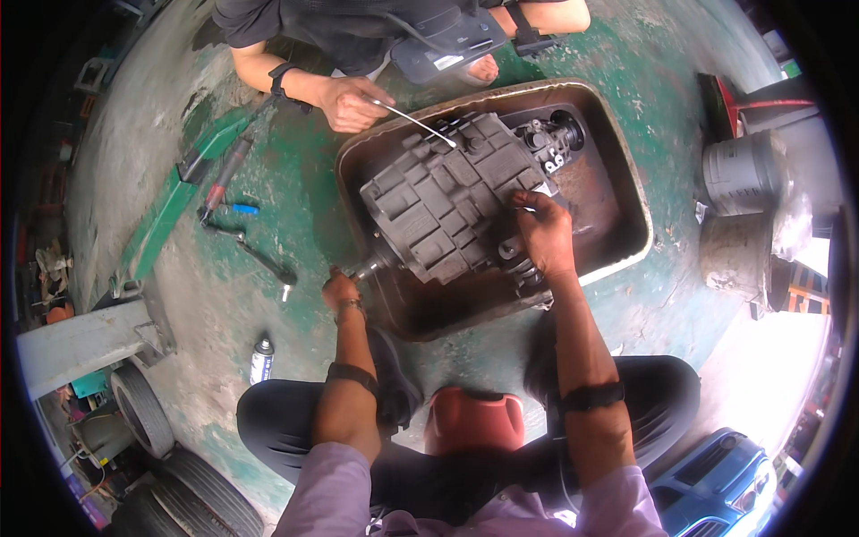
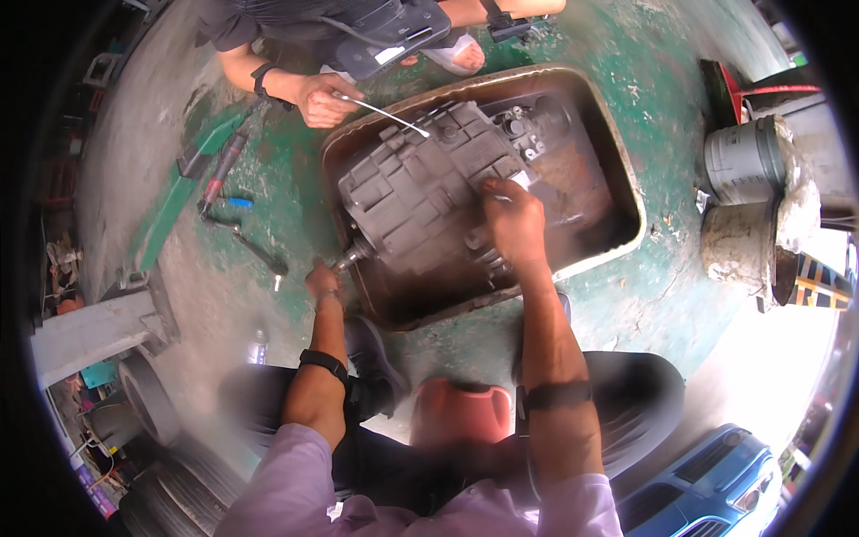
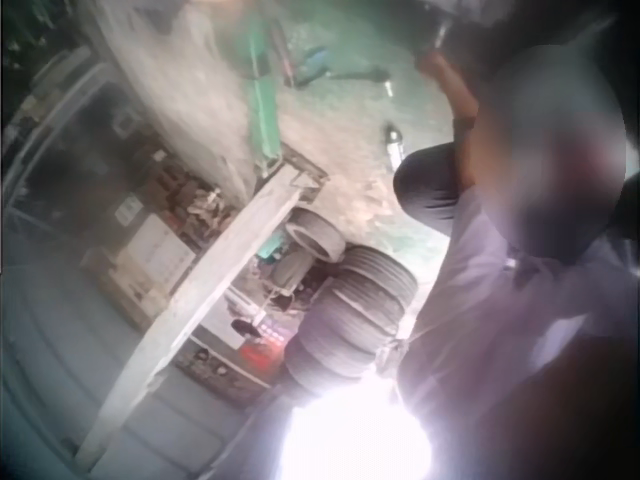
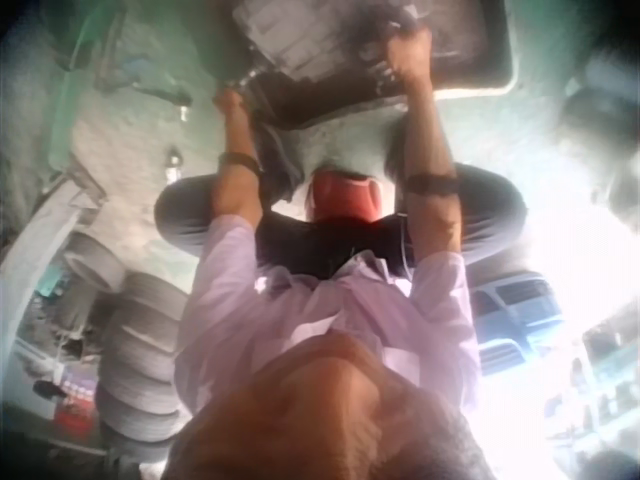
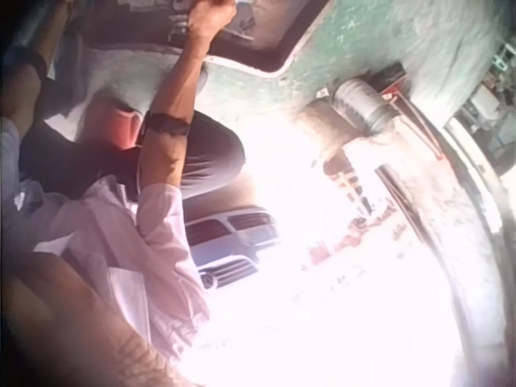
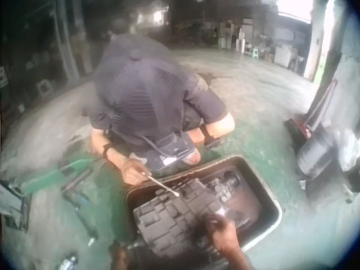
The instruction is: The person sits on a low stool and works on a transmission assembly placed in a metal tray. They use a wrench to loosen and remove bolts while a coworker assists by holding the assembly and using a second wrench. The person removes several bolts and a metal cover, then continues to disassemble the unit.
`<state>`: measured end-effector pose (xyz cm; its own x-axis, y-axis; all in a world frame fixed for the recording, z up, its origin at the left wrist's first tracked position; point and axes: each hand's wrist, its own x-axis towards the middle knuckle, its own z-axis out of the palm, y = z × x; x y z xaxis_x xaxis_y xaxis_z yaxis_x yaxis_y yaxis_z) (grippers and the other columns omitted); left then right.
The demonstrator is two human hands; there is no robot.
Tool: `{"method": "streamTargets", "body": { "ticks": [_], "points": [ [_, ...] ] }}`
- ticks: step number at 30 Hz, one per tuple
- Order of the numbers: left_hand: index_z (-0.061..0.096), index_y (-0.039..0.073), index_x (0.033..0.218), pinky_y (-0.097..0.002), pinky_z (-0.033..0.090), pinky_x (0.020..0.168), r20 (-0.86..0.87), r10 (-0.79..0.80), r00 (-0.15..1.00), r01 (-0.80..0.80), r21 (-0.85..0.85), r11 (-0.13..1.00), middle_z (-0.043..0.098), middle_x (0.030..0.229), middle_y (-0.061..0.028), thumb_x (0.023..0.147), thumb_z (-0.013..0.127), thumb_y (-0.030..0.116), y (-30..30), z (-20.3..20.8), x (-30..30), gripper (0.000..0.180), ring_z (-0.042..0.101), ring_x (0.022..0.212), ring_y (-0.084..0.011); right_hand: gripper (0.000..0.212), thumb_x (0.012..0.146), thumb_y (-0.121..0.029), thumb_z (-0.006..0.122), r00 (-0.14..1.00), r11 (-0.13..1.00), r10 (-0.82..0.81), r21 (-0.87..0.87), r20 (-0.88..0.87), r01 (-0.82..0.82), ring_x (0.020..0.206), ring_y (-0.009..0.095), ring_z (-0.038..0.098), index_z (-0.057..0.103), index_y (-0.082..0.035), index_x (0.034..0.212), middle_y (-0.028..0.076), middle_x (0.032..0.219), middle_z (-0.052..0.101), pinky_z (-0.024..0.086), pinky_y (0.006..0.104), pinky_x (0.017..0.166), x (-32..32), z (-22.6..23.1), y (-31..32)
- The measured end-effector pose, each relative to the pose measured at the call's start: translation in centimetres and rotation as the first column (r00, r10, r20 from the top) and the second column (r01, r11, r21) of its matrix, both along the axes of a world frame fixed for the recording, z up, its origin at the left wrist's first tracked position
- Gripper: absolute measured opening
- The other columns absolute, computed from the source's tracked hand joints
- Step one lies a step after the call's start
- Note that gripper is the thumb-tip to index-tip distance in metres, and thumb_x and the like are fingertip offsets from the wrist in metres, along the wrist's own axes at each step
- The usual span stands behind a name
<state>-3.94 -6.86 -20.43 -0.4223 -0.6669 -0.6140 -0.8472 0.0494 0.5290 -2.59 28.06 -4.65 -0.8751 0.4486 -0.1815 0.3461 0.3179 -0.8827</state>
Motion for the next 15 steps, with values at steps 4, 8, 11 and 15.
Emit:
{"method": "streamTargets", "body": {
  "ticks": [4,8,11,15],
  "points": [
    [0.067,-0.004,0.087,-0.0459,0.049,0.063,0.034,-0.053,0.998,0.059,-0.208,0.976,0.067,0.083,-0.0213,0.09,0.04,0.048,-2.0,-3.0,-2.1,0.059,0.064,0.072,-0.0366,0.028,0.079,-0.005,0.051,0.999,0.997,0.031,0.071,-0.045,-0.027,0.091,0.017,0.064,0.065,0.002,0.102,0.011,0.095,0.068,0.046,0.0265,0.084,0.0,-0.4,0.1],
    [0.067,-0.004,0.086,-0.0489,0.048,0.074,-0.013,-0.136,0.991,0.127,-0.288,0.949,0.065,0.088,-0.0231,0.091,0.04,0.047,-1.5,-3.5,-2.4,0.058,0.062,0.085,-0.0406,0.025,0.078,-0.006,0.052,0.994,0.995,0.048,0.096,-0.099,-0.039,0.092,0.028,0.065,0.066,0.001,0.098,0.017,0.095,0.067,0.048,0.0327,0.083,0.0,-1.0,0.3],
    [0.066,-0.006,0.081,-0.048,0.048,0.07,-0.038,-0.161,0.986,0.133,-0.402,0.906,0.065,0.085,-0.0241,0.09,0.041,0.047,-0.1,-2.0,-2.0,0.06,0.062,0.08,-0.0397,0.026,0.08,-0.007,0.051,0.999,0.998,0.038,0.042,0.001,-0.038,0.09,0.027,0.065,0.066,0.001,0.099,0.017,0.094,0.067,0.048,0.0319,0.082,0.1,-1.2,0.4],
    [0.066,-0.006,0.085,-0.0469,0.049,0.071,0.024,-0.178,0.984,0.172,-0.409,0.896,0.064,0.088,-0.0251,0.092,0.039,0.043,0.8,0.1,-2.1,0.057,0.062,0.08,-0.0396,0.026,0.081,-0.01,0.051,0.998,0.998,0.057,0.019,-0.002,-0.057,0.086,0.024,0.066,0.067,0.0,0.1,0.017,0.091,0.068,0.048,0.0308,0.079,0.3,-0.9,0.1]
  ]
}}
